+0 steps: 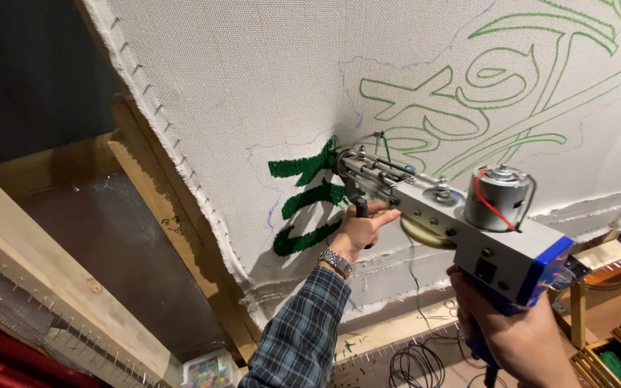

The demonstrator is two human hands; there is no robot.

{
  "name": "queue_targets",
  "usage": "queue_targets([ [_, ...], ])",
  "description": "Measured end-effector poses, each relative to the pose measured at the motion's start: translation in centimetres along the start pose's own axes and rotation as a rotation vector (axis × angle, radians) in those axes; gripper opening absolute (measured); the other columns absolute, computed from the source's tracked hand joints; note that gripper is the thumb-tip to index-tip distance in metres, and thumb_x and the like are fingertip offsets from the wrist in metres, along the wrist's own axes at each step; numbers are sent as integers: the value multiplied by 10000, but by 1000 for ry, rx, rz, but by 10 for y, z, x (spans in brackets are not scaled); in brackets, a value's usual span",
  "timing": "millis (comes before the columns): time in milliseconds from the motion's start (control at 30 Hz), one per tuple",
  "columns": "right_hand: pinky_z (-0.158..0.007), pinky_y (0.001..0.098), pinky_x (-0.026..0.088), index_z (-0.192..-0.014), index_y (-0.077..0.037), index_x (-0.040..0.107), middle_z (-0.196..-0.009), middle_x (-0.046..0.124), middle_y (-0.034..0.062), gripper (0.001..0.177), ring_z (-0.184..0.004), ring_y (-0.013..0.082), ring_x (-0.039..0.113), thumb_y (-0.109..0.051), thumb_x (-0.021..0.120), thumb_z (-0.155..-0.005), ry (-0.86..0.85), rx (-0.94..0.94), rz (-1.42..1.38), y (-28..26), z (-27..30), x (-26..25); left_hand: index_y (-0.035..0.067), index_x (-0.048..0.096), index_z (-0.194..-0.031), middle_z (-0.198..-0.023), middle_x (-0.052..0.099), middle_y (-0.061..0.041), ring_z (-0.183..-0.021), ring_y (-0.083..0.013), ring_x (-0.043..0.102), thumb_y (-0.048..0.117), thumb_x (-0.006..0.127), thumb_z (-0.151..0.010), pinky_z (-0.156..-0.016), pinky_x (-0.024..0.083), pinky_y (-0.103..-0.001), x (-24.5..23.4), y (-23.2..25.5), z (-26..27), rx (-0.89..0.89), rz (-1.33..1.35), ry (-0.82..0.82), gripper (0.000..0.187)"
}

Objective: Using a tufting gun to fill in a green design on a canvas stretched over a wooden frame.

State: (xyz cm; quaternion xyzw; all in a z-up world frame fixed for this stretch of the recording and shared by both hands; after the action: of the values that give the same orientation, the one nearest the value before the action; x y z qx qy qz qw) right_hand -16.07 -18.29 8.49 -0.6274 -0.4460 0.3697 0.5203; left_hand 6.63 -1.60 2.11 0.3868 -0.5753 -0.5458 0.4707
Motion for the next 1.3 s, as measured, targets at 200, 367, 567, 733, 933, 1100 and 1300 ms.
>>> queue_targets([
  [200,-429,405,399,-1061,93,722,-547,524,199,205,-429,292,476,-53,713,-918,-39,-34,-98,-3,1,-1,61,764,-1116,-578,564,5,-427,-87,370,322,824,-813,-408,298,-254,5,18,16,39,-125,-29,404],
  [367,-360,417,394,-1160,89,700,-558,476,195,313,-413,289,446,-48,708,-879,-34,-30,-134,2,7,-19,78,673,-1334,-1415,678,-133,-708,-124,640,399,814,-715,-530,444,-203,21,19,37,-39,-148,-170,711],
  [567,-367,434,335,-1147,130,698,-489,443,238,290,-380,324,418,-47,665,-920,-56,-43,-107,16,12,-54,65,699,-1307,-1360,712,-77,-921,-224,772,285,711,-963,-500,411,-153,54,14,54,133,-60,-533,408],
  [733,-291,497,432,-1179,165,662,-558,532,274,316,-355,374,491,-6,625,-916,-119,-99,-31,45,16,-105,55,741,-1266,-1158,771,-193,-682,-110,709,337,669,-984,-481,393,-166,72,19,84,148,-150,-508,406],
  [933,-407,421,248,-1404,109,580,-705,334,114,511,-542,297,344,-95,557,-937,-150,8,-285,50,28,-114,59,755,-1264,-1106,787,-81,-637,-62,660,346,688,-975,-534,453,-153,85,33,98,208,-233,-532,413],
  [1100,-453,380,344,-1353,106,617,-553,405,202,452,-409,319,418,-130,557,-972,-161,-144,-202,26,41,-113,86,739,-1301,-1075,789,-96,-582,-42,605,346,714,-926,-462,396,-142,90,40,108,157,-233,-490,457],
  [1300,-385,423,294,-1351,134,598,-606,362,197,449,-463,319,365,-80,555,-958,-108,-65,-209,23,46,-106,97,729,-1307,-1102,784,-155,-571,-63,630,365,695,-946,-455,387,-157,86,34,115,157,-154,-438,451],
])
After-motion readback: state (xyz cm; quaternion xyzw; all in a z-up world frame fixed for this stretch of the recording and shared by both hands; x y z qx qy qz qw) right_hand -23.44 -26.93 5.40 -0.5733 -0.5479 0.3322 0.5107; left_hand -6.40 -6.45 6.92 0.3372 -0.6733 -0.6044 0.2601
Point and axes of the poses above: each hand's wrist, its own z-axis away from the middle knuckle, its own x-axis out of the palm, y = z × x, the point moved 8 cm from there along -z, towards the middle knuckle
